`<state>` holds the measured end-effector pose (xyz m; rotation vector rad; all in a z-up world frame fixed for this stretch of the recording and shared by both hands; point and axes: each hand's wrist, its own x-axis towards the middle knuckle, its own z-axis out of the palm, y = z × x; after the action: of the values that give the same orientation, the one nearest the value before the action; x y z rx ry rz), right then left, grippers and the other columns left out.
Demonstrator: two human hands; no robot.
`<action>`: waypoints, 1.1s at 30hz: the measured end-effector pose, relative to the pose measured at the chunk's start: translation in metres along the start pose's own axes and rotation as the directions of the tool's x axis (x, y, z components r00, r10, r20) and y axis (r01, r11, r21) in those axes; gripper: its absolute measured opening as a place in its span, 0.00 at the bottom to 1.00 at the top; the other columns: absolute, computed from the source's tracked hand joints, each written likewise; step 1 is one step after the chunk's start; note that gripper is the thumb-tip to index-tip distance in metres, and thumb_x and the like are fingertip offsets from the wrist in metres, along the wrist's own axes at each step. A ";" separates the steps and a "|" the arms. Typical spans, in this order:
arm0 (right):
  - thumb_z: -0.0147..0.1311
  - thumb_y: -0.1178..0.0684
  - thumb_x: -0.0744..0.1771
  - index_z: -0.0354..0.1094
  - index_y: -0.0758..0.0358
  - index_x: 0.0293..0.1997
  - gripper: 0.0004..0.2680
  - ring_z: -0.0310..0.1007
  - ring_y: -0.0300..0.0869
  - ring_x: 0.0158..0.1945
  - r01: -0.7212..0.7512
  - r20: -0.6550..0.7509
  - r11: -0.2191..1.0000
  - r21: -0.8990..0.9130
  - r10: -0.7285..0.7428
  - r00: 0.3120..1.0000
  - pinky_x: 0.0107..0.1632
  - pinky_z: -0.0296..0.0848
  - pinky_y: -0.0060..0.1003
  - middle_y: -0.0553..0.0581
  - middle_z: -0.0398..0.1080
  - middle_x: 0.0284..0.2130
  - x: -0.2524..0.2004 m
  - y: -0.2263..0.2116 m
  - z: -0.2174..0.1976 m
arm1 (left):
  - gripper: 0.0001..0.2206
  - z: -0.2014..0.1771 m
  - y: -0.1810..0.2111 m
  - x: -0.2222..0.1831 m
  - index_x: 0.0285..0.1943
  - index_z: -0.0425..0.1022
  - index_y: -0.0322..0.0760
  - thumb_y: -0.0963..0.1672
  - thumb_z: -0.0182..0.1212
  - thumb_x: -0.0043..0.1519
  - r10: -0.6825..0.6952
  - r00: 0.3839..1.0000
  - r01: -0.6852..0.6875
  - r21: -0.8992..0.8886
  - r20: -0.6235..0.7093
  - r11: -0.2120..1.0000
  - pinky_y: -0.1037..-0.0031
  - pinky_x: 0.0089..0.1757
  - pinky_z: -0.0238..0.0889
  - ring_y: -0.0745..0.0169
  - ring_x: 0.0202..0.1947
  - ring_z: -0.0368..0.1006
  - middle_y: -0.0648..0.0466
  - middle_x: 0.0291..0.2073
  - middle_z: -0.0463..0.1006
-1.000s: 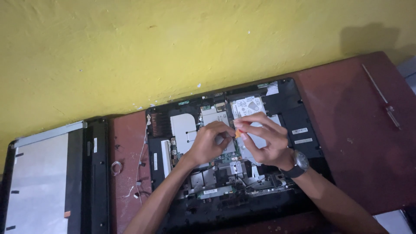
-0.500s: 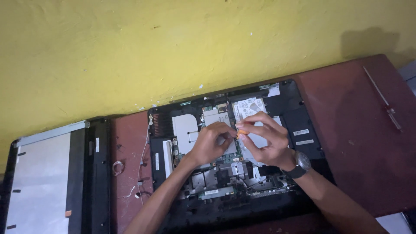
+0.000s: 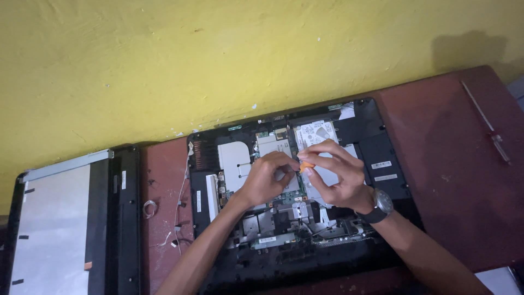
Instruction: Disassembling an all-in-one computer by disconnecting internal ribbon cables and removing the LCD screen panel from the chassis.
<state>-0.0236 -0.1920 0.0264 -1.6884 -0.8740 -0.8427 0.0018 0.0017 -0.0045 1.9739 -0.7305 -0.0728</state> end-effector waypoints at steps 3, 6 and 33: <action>0.55 0.65 0.66 0.78 0.69 0.48 0.09 0.82 0.55 0.38 -0.033 0.012 0.996 0.080 0.032 0.999 0.37 0.83 0.46 0.67 0.78 0.41 0.007 -0.009 0.001 | 0.08 -0.001 0.003 0.001 0.39 0.82 0.30 0.33 0.66 0.53 -0.011 1.000 0.011 0.029 0.008 1.000 0.64 0.37 0.75 0.49 0.33 0.79 0.44 0.30 0.82; 0.58 0.66 0.63 0.79 0.70 0.45 0.08 0.81 0.55 0.36 0.000 0.023 0.999 0.038 -0.001 1.000 0.37 0.83 0.45 0.67 0.77 0.38 -0.003 0.002 -0.001 | 0.08 -0.001 0.005 0.002 0.39 0.82 0.31 0.33 0.66 0.53 0.000 1.000 0.000 0.020 0.002 1.000 0.64 0.36 0.75 0.49 0.33 0.79 0.44 0.30 0.82; 0.62 0.69 0.61 0.79 0.68 0.43 0.10 0.80 0.51 0.33 -0.004 0.038 0.997 0.075 0.001 0.999 0.34 0.80 0.39 0.63 0.77 0.34 0.007 0.002 -0.006 | 0.08 -0.001 0.005 0.003 0.38 0.82 0.30 0.33 0.66 0.52 0.010 1.000 -0.010 0.044 0.002 0.999 0.64 0.36 0.75 0.47 0.32 0.80 0.44 0.30 0.82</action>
<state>-0.0188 -0.1967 0.0331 -1.6449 -0.9181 -0.7686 0.0020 -0.0003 0.0011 2.0122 -0.7495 -0.0529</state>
